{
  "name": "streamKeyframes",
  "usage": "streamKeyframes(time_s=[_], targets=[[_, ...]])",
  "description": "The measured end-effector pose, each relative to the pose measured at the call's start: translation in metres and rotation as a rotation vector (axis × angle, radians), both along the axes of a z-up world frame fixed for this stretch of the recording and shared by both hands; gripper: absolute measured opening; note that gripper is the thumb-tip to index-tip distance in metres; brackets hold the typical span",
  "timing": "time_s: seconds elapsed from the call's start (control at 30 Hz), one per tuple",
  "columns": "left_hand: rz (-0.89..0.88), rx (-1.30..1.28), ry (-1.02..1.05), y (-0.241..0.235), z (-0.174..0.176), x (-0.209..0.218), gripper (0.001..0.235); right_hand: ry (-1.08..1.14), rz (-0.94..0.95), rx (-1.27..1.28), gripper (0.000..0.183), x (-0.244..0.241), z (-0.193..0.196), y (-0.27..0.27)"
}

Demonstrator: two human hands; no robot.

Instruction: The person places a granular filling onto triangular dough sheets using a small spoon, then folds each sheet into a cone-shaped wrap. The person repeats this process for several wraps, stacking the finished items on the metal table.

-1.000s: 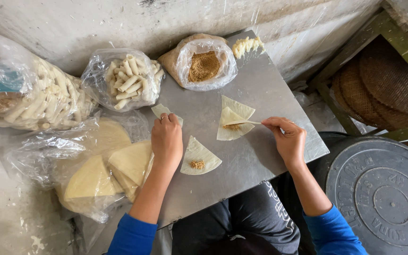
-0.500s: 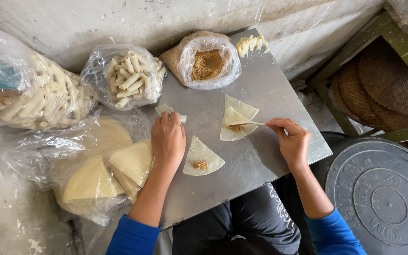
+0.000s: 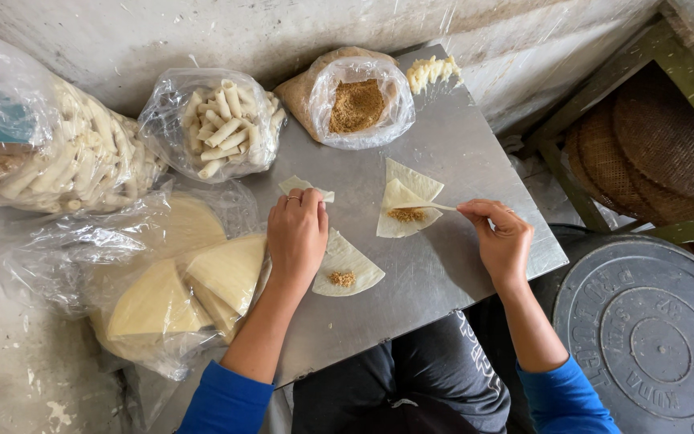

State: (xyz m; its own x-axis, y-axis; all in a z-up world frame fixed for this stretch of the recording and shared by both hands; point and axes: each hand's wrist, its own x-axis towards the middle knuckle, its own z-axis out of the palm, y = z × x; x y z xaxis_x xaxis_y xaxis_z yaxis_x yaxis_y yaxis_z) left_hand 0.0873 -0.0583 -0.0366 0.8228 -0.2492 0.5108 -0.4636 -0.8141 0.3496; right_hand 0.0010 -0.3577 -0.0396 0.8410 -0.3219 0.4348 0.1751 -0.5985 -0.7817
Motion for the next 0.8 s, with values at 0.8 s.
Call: streamKeyframes(time_s=[0.8], targets=[[-0.572, 0.071, 0.106, -0.016, 0.021, -0.027, 0.025, -0.243, 0.160, -0.388, 0.012, 0.176, 0.033, 0.042]])
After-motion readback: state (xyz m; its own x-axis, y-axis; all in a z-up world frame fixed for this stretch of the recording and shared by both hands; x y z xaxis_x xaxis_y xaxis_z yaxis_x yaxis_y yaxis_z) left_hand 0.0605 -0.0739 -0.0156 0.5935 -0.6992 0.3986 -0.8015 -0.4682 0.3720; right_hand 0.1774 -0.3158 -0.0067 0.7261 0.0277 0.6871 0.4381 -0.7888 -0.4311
